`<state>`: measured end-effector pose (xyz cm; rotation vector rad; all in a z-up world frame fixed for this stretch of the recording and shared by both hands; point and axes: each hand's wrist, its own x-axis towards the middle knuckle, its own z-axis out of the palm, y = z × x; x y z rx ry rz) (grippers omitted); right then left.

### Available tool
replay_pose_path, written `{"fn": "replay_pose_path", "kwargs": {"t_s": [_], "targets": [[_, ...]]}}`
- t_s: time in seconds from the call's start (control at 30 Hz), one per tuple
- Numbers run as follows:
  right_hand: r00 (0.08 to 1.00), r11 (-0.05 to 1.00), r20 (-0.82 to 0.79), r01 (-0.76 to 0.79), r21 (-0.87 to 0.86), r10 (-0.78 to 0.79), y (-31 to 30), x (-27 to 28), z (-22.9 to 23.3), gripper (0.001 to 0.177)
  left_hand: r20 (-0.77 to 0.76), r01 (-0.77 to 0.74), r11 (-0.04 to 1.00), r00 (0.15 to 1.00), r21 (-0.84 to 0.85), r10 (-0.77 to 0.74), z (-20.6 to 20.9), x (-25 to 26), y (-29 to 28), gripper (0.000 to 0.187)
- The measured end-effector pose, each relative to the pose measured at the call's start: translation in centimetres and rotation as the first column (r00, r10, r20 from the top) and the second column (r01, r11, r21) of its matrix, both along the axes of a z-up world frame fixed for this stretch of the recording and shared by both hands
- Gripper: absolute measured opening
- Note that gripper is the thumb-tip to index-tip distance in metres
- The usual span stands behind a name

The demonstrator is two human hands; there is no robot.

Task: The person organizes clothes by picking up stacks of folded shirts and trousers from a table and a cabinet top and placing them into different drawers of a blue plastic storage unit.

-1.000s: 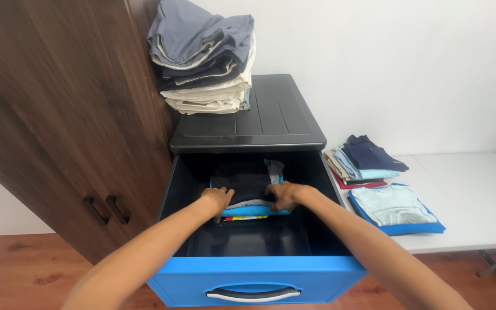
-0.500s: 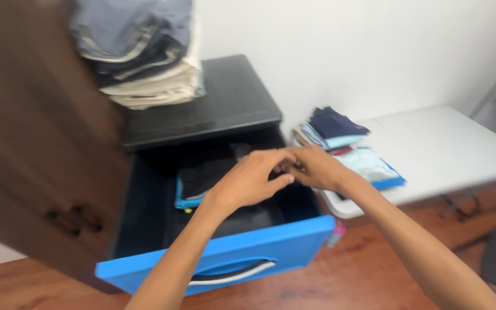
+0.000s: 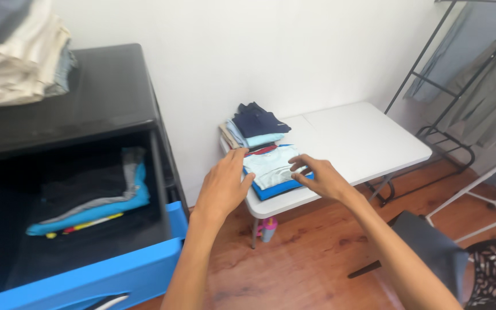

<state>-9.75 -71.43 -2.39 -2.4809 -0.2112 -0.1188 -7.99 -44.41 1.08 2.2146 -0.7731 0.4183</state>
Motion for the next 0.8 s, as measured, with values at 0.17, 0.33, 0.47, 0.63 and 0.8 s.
{"fn": "replay_pose_path", "kwargs": {"t_s": [0.17,0.33,0.47,0.63,0.8], "targets": [[0.994,0.998,-0.096,0.059,0.015,-0.057,-7.8,2.3,-5.4,0.044,-0.298,-0.039,0.999,0.954,-0.011,0.034,-3.7,1.8,-6.2,0.051],[0.986,0.993,-0.155,0.079,0.085,-0.065,-11.9,5.3,-8.7,0.045,-0.427,0.049,0.995,0.900,-0.090,-0.083,-11.8,8.0,-10.5,0.050],[0.971,0.992,-0.229,0.098,0.085,-0.076,-14.1,9.4,-11.6,0.047,-0.641,0.025,0.977,0.752,-0.210,-0.157,-20.4,13.8,-12.6,0.055],[0.962,0.988,-0.260,0.111,0.108,-0.079,-17.9,15.8,-17.9,0.047,-0.675,-0.080,0.995,0.737,-0.057,0.021,-30.4,21.4,-13.8,0.065],[0.945,0.983,-0.270,0.182,-0.035,-0.185,-21.8,22.2,-27.7,0.058,-0.749,-0.152,0.986,0.645,0.068,0.151,-37.6,26.4,-14.7,0.085]]}}
